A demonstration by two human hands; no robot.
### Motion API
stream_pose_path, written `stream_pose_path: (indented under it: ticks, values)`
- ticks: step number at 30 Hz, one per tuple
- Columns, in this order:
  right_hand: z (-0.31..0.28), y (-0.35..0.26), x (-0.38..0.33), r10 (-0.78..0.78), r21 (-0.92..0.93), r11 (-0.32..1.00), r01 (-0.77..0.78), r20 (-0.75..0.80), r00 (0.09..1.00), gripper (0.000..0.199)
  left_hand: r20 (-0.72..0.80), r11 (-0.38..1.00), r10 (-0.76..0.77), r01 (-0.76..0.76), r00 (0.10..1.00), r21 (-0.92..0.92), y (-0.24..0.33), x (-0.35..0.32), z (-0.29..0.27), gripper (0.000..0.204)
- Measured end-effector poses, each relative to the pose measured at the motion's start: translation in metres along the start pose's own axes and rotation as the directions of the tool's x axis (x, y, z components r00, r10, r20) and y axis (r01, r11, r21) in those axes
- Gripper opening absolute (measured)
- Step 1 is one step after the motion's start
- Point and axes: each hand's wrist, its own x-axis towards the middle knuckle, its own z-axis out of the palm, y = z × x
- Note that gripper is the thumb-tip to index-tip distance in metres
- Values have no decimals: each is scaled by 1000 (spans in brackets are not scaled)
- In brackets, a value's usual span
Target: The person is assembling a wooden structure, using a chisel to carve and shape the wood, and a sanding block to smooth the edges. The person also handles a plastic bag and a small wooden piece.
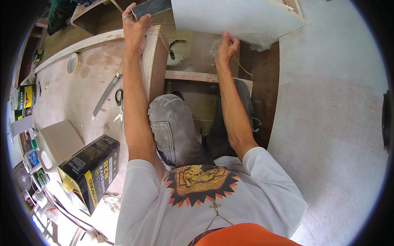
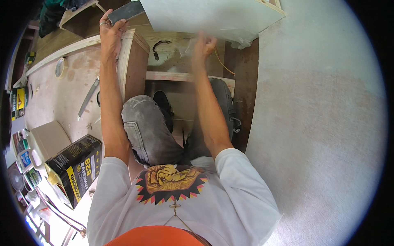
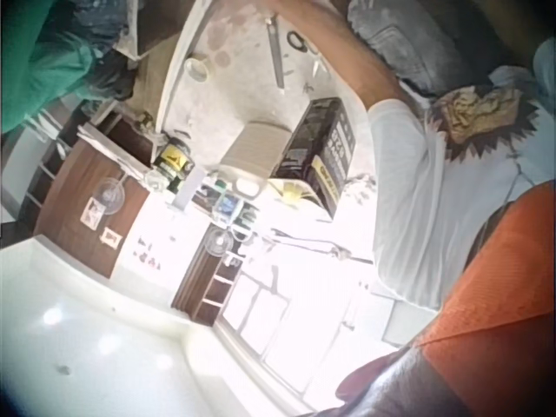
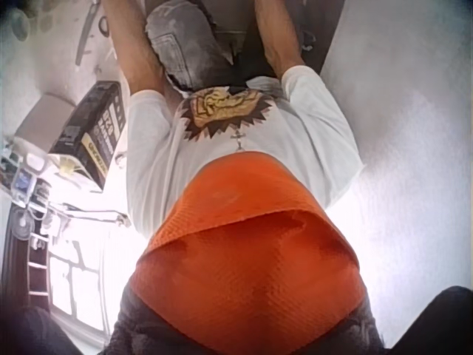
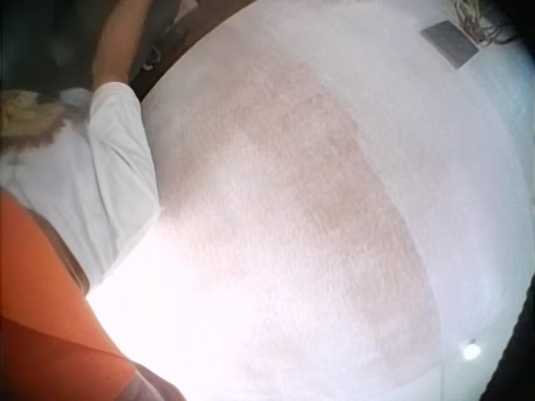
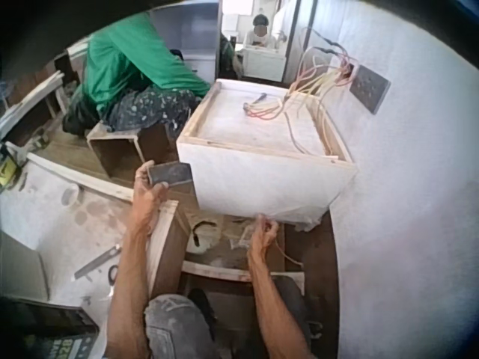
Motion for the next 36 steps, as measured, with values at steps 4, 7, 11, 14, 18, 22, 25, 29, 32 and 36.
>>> stream_pose_path:
  ticks: [4, 7, 11, 14, 18, 22, 25, 29, 32, 36]
  values:
    - [-10, 2, 8, -79, -7, 997, 79, 52, 996, 25, 0, 1000, -3, 3, 1000, -18, 2, -2, 5, 66]
    - [-28, -1, 10, -103, -29, 994, 105, 65, 993, 17, -3, 1000, -9, 9, 1000, -2, 2, -4, 9, 66]
    - [-51, -35, -4, 28, 78, 996, -31, 42, 999, 12, 2, 1000, -1, 1, 1000, -14, 1, -2, -2, 66]
    - [-86, -54, 1, 97, 173, 981, -90, -35, 995, 10, 1, 999, 1, -1, 1000, -32, 0, -1, 0, 67]
    - [-127, -71, -7, 144, 301, 946, -119, -62, 988, 12, 12, 999, 35, -34, 999, -37, -6, 7, -11, 67]
    - [-135, -92, -23, 101, 193, 973, -124, 124, 987, 25, -4, 999, 28, -28, 1000, 22, -5, 2, -3, 68]
    - [-128, -109, -25, -85, 84, 993, 79, 79, 993, 36, -23, 1000, 17, -18, 1000, -13, -4, 0, 6, 67]
    - [-115, -130, -11, -571, -236, 773, 589, 145, 808, 38, -18, 1000, 20, -21, 1000, -17, 0, 2, 2, 69]
    - [-105, -127, 11, -613, -240, 702, 670, 273, 741, 28, -9, 1000, 7, -7, 1000, -21, -3, 1, 4, 69]
    - [-99, -113, 26, -550, -269, 746, 610, 270, 791, 18, -9, 1000, -24, 24, 1000, 0, 0, -2, 6, 64]
